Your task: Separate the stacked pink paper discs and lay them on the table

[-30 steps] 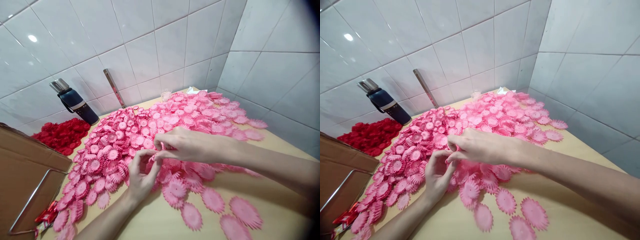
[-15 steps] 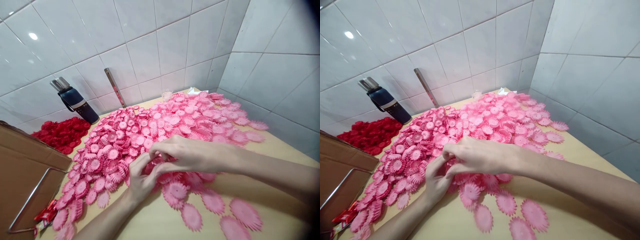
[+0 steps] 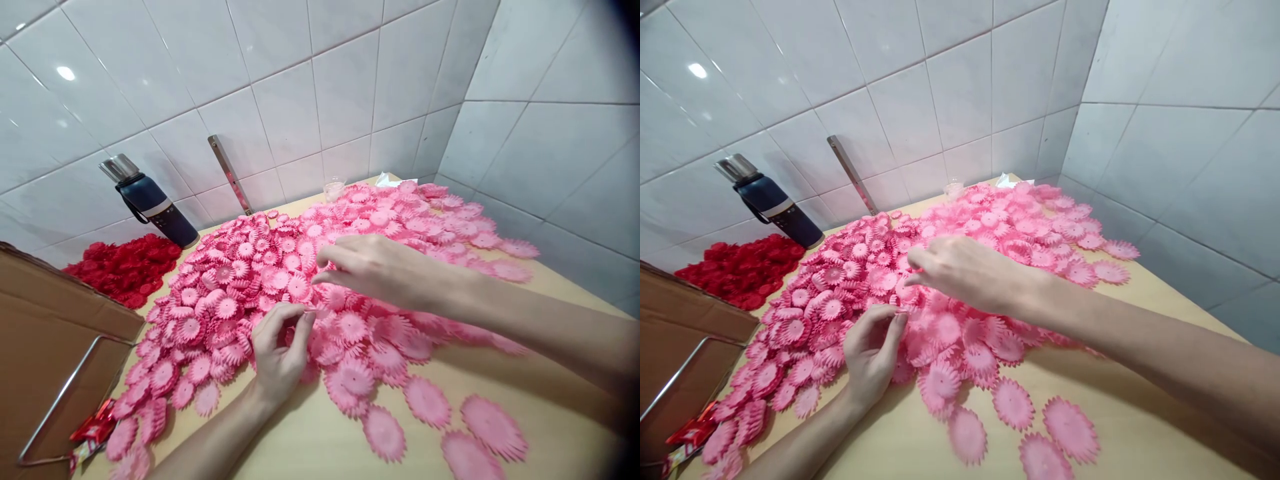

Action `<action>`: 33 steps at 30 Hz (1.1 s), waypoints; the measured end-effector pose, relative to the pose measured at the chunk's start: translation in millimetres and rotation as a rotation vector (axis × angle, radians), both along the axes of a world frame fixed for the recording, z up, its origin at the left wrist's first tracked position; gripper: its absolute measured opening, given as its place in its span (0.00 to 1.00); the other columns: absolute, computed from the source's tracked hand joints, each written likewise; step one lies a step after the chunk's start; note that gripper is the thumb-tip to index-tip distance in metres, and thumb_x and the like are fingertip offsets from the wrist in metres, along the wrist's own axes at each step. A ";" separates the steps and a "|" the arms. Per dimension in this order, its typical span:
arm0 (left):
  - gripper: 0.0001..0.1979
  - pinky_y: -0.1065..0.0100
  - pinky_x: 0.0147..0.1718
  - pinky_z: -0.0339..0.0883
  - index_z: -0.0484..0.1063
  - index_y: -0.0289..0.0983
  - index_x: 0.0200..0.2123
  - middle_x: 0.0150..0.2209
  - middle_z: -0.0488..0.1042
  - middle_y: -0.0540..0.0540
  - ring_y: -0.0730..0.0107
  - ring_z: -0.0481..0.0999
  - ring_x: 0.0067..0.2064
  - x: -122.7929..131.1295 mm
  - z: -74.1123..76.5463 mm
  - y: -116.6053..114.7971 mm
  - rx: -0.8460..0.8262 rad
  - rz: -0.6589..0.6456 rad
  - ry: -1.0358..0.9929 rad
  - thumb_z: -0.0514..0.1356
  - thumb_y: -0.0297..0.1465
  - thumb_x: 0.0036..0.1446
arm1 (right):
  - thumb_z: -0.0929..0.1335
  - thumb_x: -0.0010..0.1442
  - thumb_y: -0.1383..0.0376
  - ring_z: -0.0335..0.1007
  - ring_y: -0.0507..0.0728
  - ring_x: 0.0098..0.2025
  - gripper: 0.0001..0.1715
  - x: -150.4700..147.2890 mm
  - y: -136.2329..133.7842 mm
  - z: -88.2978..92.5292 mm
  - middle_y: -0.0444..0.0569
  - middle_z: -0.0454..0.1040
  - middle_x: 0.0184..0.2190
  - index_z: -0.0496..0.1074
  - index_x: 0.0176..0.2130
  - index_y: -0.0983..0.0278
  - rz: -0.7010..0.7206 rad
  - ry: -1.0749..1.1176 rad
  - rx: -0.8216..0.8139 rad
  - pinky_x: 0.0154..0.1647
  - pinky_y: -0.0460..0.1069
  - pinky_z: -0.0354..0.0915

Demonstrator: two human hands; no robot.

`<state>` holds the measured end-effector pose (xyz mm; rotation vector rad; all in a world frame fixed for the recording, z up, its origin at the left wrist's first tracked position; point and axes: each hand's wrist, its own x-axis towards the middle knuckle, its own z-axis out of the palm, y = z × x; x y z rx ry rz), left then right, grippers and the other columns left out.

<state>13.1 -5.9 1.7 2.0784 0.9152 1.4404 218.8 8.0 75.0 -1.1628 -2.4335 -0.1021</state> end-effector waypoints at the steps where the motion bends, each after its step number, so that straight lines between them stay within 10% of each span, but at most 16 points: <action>1: 0.03 0.72 0.31 0.71 0.74 0.36 0.36 0.30 0.77 0.47 0.71 0.76 0.31 -0.1 -1.1 0.3 -0.007 0.010 -0.010 0.61 0.25 0.58 | 0.63 0.67 0.54 0.64 0.57 0.31 0.20 2.4 1.6 0.7 0.53 0.71 0.30 0.70 0.37 0.69 -0.024 0.002 0.048 0.31 0.50 0.59; 5: 0.05 0.70 0.35 0.72 0.74 0.37 0.39 0.33 0.77 0.47 0.70 0.77 0.34 -0.4 -3.1 1.9 -0.031 0.008 -0.013 0.61 0.25 0.59 | 0.65 0.61 0.46 0.64 0.63 0.45 0.28 -0.1 -0.9 0.2 0.59 0.72 0.41 0.72 0.38 0.69 0.126 -0.036 0.084 0.47 0.57 0.60; 9: 0.05 0.70 0.36 0.71 0.74 0.36 0.38 0.33 0.77 0.47 0.71 0.76 0.35 -1.1 -1.6 2.1 -0.032 -0.024 0.020 0.60 0.24 0.60 | 0.64 0.67 0.60 0.63 0.54 0.30 0.16 -12.3 -8.5 -3.6 0.47 0.72 0.27 0.71 0.33 0.68 0.290 -0.092 0.026 0.36 0.52 0.60; 12: 0.10 0.69 0.40 0.70 0.72 0.37 0.45 0.38 0.76 0.46 0.69 0.76 0.39 -2.7 -1.4 1.0 -0.067 -0.073 0.004 0.58 0.23 0.60 | 0.60 0.68 0.71 0.60 0.52 0.26 0.17 -12.5 -6.9 -4.9 0.46 0.70 0.23 0.71 0.30 0.67 0.221 -0.083 0.136 0.31 0.50 0.57; 17: 0.20 0.66 0.49 0.67 0.67 0.40 0.50 0.45 0.70 0.45 0.67 0.71 0.48 -4.5 -7.0 2.9 -0.031 -0.071 -0.109 0.55 0.19 0.56 | 0.66 0.65 0.61 0.68 0.59 0.42 0.14 -5.0 -2.9 -1.0 0.57 0.75 0.40 0.73 0.39 0.71 0.114 0.091 0.294 0.44 0.54 0.64; 24: 0.18 0.70 0.45 0.71 0.67 0.40 0.50 0.46 0.68 0.44 0.68 0.70 0.50 2.1 -10.6 4.3 0.084 -0.020 -0.184 0.57 0.18 0.59 | 0.66 0.64 0.69 0.67 0.57 0.34 0.08 -17.8 -11.7 -3.2 0.51 0.76 0.31 0.74 0.37 0.70 0.253 -0.062 0.120 0.39 0.53 0.64; 33: 0.12 0.71 0.47 0.71 0.72 0.38 0.45 0.41 0.75 0.46 0.71 0.75 0.45 -1.9 -4.9 -0.1 0.021 -0.122 -0.094 0.56 0.19 0.61 | 0.57 0.59 0.83 0.68 0.54 0.34 0.23 -10.0 -9.7 -5.6 0.52 0.75 0.32 0.74 0.43 0.69 0.379 0.130 0.011 0.32 0.48 0.65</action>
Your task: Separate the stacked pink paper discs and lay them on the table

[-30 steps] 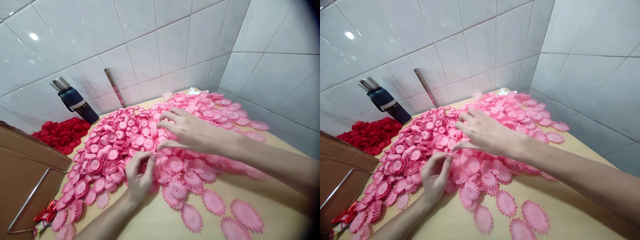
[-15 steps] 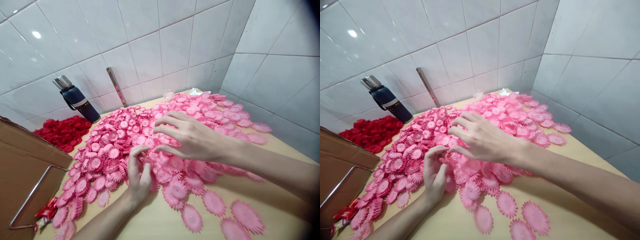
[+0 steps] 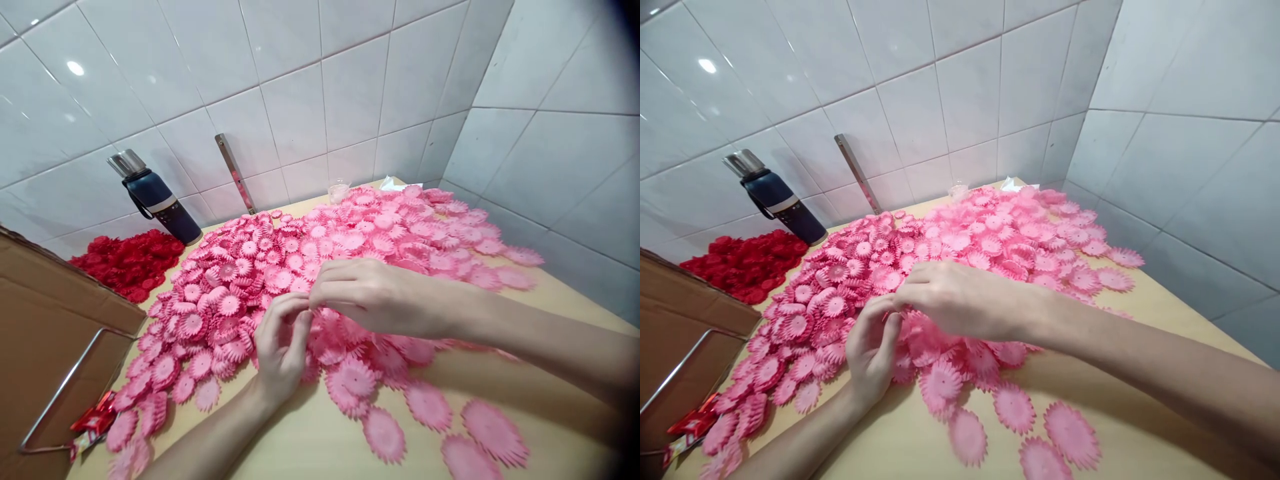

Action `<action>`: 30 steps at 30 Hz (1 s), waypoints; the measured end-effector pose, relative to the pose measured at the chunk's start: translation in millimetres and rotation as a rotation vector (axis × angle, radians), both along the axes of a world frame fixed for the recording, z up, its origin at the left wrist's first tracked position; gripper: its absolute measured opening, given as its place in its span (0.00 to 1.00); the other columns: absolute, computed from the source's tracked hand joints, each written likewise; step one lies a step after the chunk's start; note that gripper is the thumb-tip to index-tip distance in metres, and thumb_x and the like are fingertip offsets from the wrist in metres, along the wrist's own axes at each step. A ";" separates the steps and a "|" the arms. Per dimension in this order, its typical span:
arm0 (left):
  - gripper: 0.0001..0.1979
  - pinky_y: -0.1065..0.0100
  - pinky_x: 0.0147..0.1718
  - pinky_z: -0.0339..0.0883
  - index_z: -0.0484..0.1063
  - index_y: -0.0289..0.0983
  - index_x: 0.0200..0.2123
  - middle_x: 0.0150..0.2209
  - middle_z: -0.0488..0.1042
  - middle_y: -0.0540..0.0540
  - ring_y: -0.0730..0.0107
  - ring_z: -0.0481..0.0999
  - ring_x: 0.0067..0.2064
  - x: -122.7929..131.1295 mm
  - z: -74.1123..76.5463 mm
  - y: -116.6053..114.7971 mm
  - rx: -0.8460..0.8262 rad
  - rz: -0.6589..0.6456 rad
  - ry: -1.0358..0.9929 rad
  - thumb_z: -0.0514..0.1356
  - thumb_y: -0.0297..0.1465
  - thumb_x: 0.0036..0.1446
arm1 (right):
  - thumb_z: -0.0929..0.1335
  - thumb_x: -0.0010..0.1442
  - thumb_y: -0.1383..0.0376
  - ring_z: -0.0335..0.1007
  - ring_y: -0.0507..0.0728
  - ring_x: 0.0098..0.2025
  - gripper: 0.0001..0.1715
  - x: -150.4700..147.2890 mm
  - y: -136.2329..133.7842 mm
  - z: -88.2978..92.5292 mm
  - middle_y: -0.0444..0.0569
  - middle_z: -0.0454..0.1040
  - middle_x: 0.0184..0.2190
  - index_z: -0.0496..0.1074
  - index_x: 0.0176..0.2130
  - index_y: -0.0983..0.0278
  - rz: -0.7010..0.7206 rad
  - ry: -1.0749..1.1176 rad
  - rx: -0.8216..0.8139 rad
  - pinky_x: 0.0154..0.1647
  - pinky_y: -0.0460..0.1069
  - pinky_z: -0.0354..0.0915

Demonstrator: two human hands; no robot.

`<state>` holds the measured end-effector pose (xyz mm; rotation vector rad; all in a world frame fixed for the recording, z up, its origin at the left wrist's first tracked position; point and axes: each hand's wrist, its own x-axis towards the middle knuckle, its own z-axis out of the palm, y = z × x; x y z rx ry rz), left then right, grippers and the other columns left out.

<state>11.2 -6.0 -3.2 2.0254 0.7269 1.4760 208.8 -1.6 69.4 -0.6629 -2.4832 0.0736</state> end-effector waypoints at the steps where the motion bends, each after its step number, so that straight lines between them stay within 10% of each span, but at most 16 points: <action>1: 0.12 0.72 0.45 0.72 0.72 0.38 0.46 0.41 0.75 0.47 0.72 0.76 0.44 -0.4 -0.7 0.5 -0.013 -0.003 -0.006 0.57 0.20 0.61 | 0.57 0.60 0.82 0.68 0.54 0.34 0.21 -0.2 -0.4 0.3 0.52 0.75 0.33 0.73 0.42 0.69 0.009 0.028 0.007 0.32 0.47 0.65; 7: 0.11 0.74 0.44 0.74 0.75 0.39 0.41 0.41 0.79 0.48 0.73 0.79 0.44 3.7 0.0 2.0 -0.063 0.006 -0.098 0.62 0.19 0.57 | 0.63 0.63 0.74 0.63 0.52 0.27 0.12 -4.2 -0.6 1.3 0.48 0.70 0.24 0.69 0.28 0.68 -0.158 0.180 0.246 0.28 0.48 0.60; 19: 0.16 0.67 0.50 0.74 0.77 0.40 0.48 0.48 0.79 0.44 0.67 0.79 0.49 -0.1 3.6 4.2 0.008 0.065 0.059 0.60 0.20 0.59 | 0.67 0.58 0.75 0.75 0.51 0.32 0.09 -6.3 -4.1 3.1 0.47 0.79 0.33 0.71 0.41 0.67 -0.131 0.261 -0.388 0.32 0.45 0.67; 30: 0.09 0.65 0.43 0.75 0.78 0.38 0.41 0.43 0.79 0.43 0.66 0.79 0.44 2.2 11.1 1.9 0.003 0.027 0.051 0.61 0.23 0.59 | 0.66 0.55 0.77 0.74 0.51 0.30 0.08 -4.3 -5.2 8.7 0.45 0.77 0.29 0.69 0.34 0.66 -0.125 0.267 -0.496 0.29 0.45 0.67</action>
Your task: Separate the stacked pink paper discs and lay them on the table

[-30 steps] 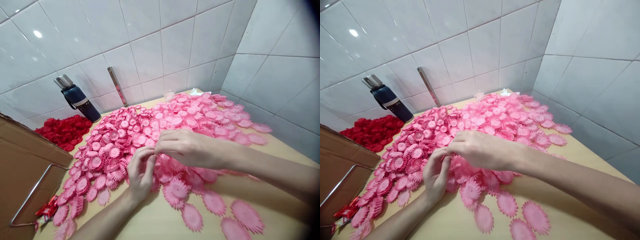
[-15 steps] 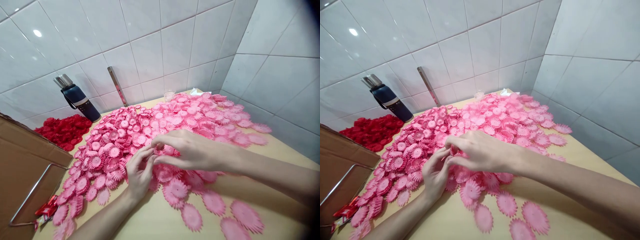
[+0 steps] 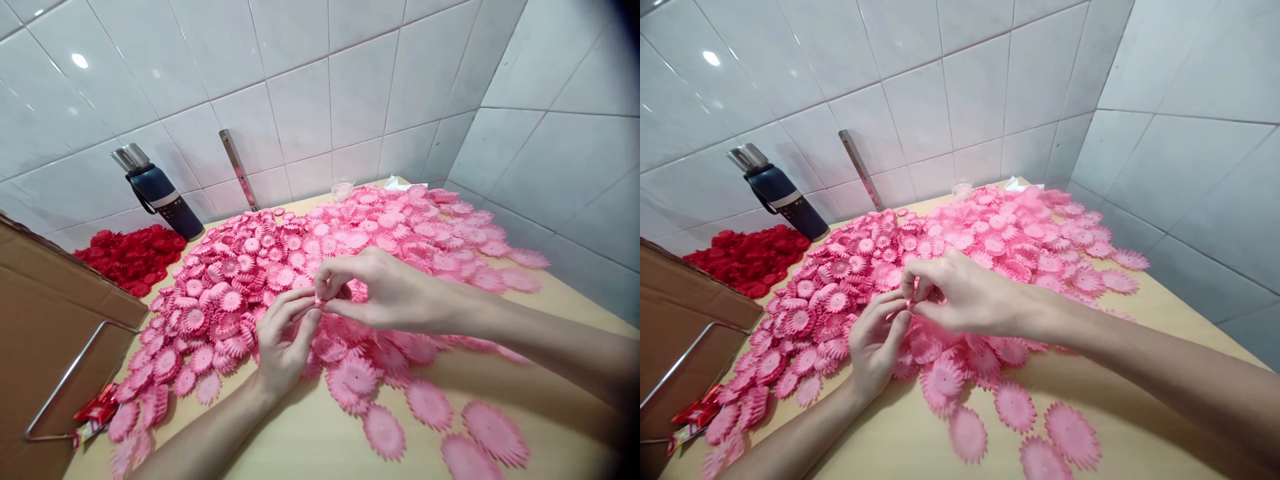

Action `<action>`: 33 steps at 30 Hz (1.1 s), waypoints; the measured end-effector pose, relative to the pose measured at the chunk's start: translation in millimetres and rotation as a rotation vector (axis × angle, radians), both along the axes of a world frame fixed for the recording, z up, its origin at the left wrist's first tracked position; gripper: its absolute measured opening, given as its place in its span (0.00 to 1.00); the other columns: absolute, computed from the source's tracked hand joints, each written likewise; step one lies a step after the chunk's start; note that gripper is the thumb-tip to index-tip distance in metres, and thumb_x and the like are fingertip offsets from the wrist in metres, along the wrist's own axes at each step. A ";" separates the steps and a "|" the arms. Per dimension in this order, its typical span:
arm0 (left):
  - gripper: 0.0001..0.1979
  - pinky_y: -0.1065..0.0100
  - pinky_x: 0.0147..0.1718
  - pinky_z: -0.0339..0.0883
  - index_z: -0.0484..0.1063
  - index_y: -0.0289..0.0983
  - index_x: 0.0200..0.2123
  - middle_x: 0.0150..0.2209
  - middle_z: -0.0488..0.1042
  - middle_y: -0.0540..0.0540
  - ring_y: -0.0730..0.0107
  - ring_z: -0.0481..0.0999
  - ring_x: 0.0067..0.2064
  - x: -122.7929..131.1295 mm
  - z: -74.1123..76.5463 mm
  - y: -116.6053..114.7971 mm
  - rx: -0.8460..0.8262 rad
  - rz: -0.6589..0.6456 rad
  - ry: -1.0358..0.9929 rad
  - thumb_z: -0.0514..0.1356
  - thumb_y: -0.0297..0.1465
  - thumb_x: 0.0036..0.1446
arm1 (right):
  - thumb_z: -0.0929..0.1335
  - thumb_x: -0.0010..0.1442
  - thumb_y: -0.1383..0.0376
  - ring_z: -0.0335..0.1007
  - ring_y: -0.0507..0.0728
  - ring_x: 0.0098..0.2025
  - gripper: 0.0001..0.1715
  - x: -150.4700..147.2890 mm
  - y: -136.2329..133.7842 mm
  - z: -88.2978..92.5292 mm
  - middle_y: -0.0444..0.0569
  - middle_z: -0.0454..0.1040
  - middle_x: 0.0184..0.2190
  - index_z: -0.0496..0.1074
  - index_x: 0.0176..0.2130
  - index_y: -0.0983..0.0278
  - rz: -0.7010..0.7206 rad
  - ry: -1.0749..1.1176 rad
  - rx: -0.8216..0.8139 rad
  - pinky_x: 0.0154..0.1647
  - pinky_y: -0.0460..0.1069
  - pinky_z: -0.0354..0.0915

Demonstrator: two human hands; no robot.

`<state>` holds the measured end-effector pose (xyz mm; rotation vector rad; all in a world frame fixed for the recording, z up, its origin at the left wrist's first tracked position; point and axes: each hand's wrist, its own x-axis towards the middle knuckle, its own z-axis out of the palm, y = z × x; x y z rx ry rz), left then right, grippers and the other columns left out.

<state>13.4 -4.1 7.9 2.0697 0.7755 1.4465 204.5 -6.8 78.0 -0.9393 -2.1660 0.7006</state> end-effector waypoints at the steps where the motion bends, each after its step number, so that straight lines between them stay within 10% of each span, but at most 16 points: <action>1: 0.08 0.66 0.42 0.75 0.77 0.38 0.41 0.42 0.79 0.43 0.66 0.79 0.44 0.1 -0.9 0.3 -0.002 -0.005 -0.005 0.61 0.23 0.59 | 0.66 0.54 0.77 0.74 0.51 0.30 0.08 0.3 -0.3 0.3 0.45 0.78 0.29 0.69 0.34 0.66 0.003 -0.004 -0.003 0.29 0.45 0.67; 33: 0.07 0.66 0.44 0.74 0.74 0.38 0.42 0.43 0.77 0.44 0.66 0.78 0.46 1.9 -8.9 1.3 -0.129 -0.028 -0.102 0.60 0.24 0.60 | 0.65 0.52 0.80 0.69 0.51 0.29 0.13 -0.7 -1.2 3.4 0.45 0.76 0.30 0.71 0.36 0.66 0.098 -0.069 0.019 0.30 0.45 0.63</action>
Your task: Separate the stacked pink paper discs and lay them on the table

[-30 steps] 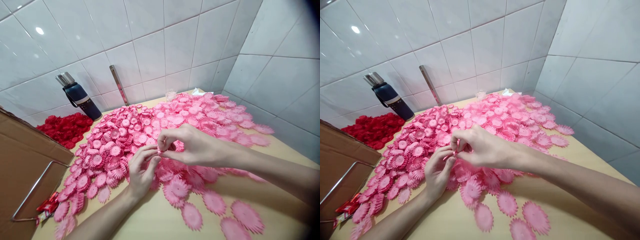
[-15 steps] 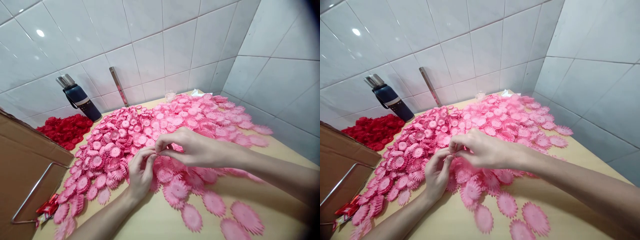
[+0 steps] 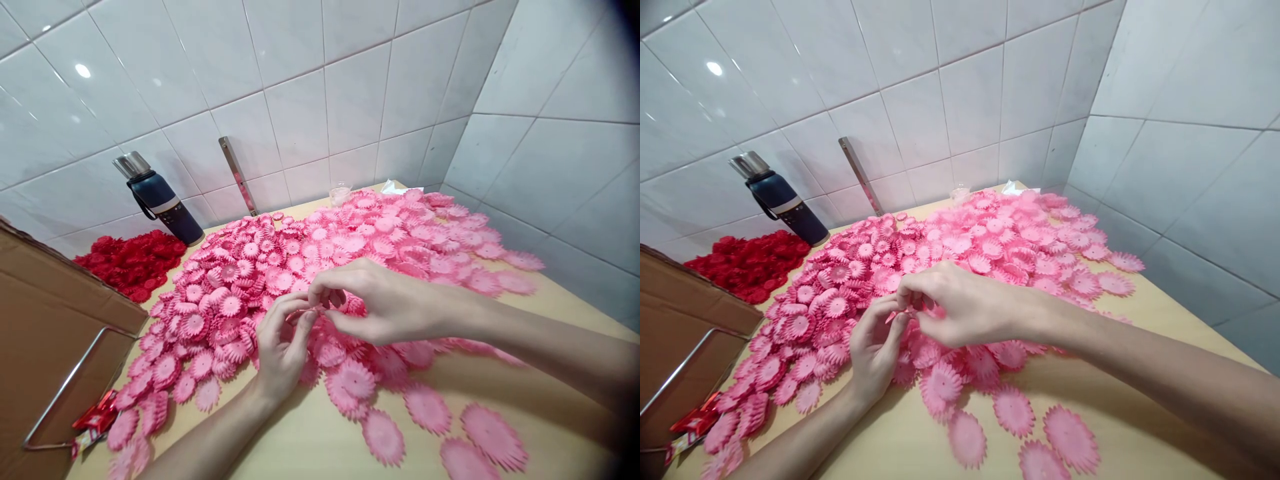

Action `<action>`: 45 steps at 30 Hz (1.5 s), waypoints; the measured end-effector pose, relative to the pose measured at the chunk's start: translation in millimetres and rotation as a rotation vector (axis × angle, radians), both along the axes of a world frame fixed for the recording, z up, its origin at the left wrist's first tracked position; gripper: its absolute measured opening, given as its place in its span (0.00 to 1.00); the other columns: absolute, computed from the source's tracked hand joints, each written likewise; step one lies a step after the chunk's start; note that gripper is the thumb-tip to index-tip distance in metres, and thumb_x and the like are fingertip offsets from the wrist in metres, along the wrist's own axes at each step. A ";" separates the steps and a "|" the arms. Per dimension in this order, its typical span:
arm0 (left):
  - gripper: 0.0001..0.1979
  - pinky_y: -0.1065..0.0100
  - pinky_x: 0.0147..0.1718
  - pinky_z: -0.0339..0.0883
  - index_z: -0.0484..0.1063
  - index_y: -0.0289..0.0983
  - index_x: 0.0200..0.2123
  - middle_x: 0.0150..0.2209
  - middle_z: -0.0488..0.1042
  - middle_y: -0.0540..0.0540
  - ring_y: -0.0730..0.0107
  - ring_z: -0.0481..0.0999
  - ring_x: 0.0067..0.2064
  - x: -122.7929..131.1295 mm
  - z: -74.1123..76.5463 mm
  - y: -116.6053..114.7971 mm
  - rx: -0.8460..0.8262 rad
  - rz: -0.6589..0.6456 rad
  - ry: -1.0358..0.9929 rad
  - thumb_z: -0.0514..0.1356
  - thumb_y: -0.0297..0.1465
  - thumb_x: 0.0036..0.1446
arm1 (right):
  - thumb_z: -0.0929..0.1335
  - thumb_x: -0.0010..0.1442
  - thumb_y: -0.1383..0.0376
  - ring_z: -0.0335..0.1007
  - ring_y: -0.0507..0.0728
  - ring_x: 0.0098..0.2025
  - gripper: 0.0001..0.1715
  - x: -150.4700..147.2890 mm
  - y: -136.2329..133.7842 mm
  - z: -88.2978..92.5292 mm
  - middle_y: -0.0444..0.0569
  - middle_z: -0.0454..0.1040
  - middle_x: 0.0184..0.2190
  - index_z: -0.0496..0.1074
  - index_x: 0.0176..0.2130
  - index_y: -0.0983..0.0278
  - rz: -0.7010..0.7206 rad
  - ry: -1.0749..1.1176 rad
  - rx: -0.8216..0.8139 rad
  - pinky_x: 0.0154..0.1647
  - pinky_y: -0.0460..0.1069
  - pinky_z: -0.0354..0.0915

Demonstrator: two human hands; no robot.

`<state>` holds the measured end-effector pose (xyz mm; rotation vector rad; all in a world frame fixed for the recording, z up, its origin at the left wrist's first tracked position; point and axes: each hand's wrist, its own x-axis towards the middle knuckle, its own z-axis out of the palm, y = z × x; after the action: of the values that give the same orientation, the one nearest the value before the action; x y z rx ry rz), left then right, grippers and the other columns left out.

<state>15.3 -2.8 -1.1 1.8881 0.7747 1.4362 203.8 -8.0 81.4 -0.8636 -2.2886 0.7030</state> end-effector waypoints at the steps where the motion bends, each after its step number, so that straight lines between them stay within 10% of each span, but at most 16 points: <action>1: 0.09 0.66 0.44 0.75 0.73 0.39 0.44 0.45 0.76 0.43 0.65 0.77 0.48 1.0 -0.1 -0.5 -0.024 -0.018 -0.046 0.61 0.24 0.60 | 0.65 0.51 0.80 0.70 0.51 0.30 0.14 -0.1 -1.1 1.3 0.45 0.76 0.31 0.71 0.36 0.66 0.005 -0.008 -0.027 0.31 0.46 0.64; 27: 0.07 0.70 0.34 0.77 0.67 0.38 0.44 0.37 0.73 0.48 0.73 0.79 0.34 2.9 -0.6 -5.9 -0.099 -0.103 -0.127 0.57 0.25 0.63 | 0.65 0.61 0.72 0.62 0.47 0.23 0.05 2.3 2.8 -5.3 0.41 0.69 0.26 0.67 0.40 0.65 -0.017 -0.018 -0.037 0.22 0.43 0.56; 45: 0.08 0.71 0.41 0.73 0.73 0.38 0.41 0.37 0.73 0.48 0.72 0.75 0.39 -0.5 -2.0 -1.3 -0.029 0.031 -0.037 0.59 0.21 0.60 | 0.68 0.58 0.72 0.69 0.55 0.40 0.07 4.2 14.5 -16.0 0.51 0.74 0.38 0.70 0.39 0.67 -0.205 0.006 0.222 0.41 0.49 0.65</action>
<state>14.8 -4.1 -3.0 1.8300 0.8062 1.4676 208.0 6.4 65.4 -0.9688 -2.1818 0.3533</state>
